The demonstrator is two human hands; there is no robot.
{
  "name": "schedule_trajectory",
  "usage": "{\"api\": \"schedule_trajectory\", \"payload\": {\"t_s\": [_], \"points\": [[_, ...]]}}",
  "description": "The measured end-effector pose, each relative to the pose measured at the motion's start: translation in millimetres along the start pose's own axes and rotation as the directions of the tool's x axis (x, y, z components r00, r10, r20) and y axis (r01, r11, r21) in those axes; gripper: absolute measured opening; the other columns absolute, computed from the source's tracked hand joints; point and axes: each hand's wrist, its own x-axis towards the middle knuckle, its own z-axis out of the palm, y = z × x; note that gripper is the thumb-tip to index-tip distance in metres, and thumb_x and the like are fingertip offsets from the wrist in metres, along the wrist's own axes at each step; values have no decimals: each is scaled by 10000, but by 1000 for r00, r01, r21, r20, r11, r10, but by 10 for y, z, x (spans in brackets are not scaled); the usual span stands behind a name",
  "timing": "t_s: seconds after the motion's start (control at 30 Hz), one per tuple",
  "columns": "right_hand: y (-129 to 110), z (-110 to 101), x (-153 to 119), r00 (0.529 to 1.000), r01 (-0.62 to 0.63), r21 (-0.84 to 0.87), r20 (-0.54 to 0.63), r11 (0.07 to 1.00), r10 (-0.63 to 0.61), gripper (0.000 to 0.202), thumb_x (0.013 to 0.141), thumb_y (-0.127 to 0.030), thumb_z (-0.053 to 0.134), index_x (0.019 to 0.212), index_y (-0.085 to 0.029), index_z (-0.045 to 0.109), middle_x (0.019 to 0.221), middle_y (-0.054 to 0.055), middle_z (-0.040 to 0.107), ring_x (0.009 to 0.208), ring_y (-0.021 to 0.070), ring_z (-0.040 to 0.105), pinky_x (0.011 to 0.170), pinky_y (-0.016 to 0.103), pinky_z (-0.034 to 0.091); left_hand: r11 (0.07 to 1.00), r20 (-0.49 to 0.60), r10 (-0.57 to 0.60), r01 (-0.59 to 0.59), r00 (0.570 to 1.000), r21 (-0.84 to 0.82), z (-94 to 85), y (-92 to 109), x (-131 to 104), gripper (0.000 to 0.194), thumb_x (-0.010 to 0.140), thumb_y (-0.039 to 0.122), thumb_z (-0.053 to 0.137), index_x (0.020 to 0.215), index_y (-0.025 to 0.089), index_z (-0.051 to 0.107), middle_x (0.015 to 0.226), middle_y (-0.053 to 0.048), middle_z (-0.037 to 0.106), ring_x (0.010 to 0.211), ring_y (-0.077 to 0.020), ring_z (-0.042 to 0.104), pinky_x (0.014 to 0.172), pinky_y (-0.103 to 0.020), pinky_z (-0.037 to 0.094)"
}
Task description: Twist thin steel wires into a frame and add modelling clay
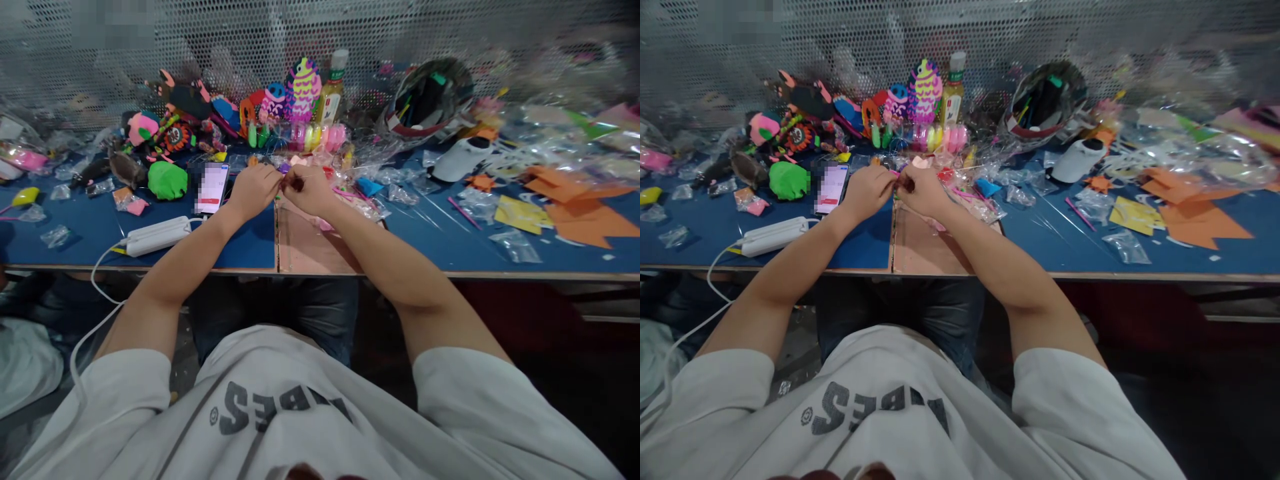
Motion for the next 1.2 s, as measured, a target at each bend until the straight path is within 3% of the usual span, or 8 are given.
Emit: {"api": "schedule_trajectory", "payload": {"t_s": [0.33, 0.6, 0.73, 0.83, 0.97, 1.07, 1.13, 1.2], "points": [[218, -122, 53, 981, 158, -211, 145, 965, -129, 54, 854, -250, 707, 907, -246, 696, 842, 42, 691, 788, 222, 562, 822, 360, 425, 997, 27, -23, 25, 999, -75, 40, -60, 17, 366, 1114, 322, 448, 1084, 191, 789, 1067, -180, 807, 1098, -363, 724, 926, -527, 538], [303, -189, 79, 925, 374, -375, 220, 849, -310, 170, 993, -318, 614, 1055, -233, 747, 1082, 144, 787, 970, 303, 703, 901, 433, 503, 987, -10, -52, 50, 999, -150, 11, -81, 34, 294, 1099, 316, 501, 1047, 228, 777, 1018, -129, 807, 1090, -335, 714, 992, -513, 545], [295, -214, 85, 917, 396, -415, 137, 819, -374, 226, 1082, -360, 563, 1083, -240, 754, 1152, 146, 803, 1031, 297, 731, 923, 441, 531, 969, -38, -91, 79, 995, -232, -133, -46, 80, 298, 1128, 358, 513, 1088, 218, 773, 1084, -128, 818, 1128, -325, 716, 1021, -490, 539], [281, -175, 88, 901, 396, -340, -33, 853, -432, 272, 1106, -439, 560, 1064, -246, 748, 984, 92, 785, 827, 233, 698, 829, 413, 561, 924, -40, -182, 157, 982, -348, -287, 22, 159, 245, 1116, 327, 562, 1084, 212, 776, 1095, -116, 815, 1099, -289, 736, 985, -425, 544], [172, -89, 69, 905, 354, -107, -212, 929, -369, 441, 1108, -643, 570, 971, -248, 709, 799, 30, 723, 630, 173, 644, 615, 342, 521, 787, 23, -293, 255, 956, -562, -479, 120, 291, 171, 1067, 298, 658, 1064, 193, 793, 988, -83, 811, 962, -238, 747, 887, -361, 559], [2, -70, 41, 948, 257, 144, -228, 956, -221, 537, 1054, -781, 617, 958, -258, 697, 810, 10, 718, 587, 143, 659, 563, 311, 535, 638, 33, -361, 273, 932, -720, -628, 157, 374, 122, 1034, 295, 723, 1004, 193, 783, 921, -64, 787, 914, -215, 741, 837, -345, 563], [-111, -80, 27, 971, 203, 277, -185, 939, -155, 554, 1010, -804, 679, 923, -257, 693, 790, 1, 710, 565, 129, 652, 550, 296, 542, 455, 55, -435, 272, 899, -848, -722, 163, 408, 77, 1016, 269, 746, 970, 211, 769, 864, -37, 759, 798, -169, 693, 749, -317, 548], [-181, -93, 22, 989, 131, 377, -117, 917, -93, 561, 959, -806, 750, 884, -254, 691, 763, -5, 716, 556, 127, 651, 550, 290, 547, 194, 149, -493, 275, 857, -941, -773, 157, 417, 77, 1016, 241, 730, 945, 228, 756, 789, -11, 719, 629, -118, 580, 602, -287, 479]]}}
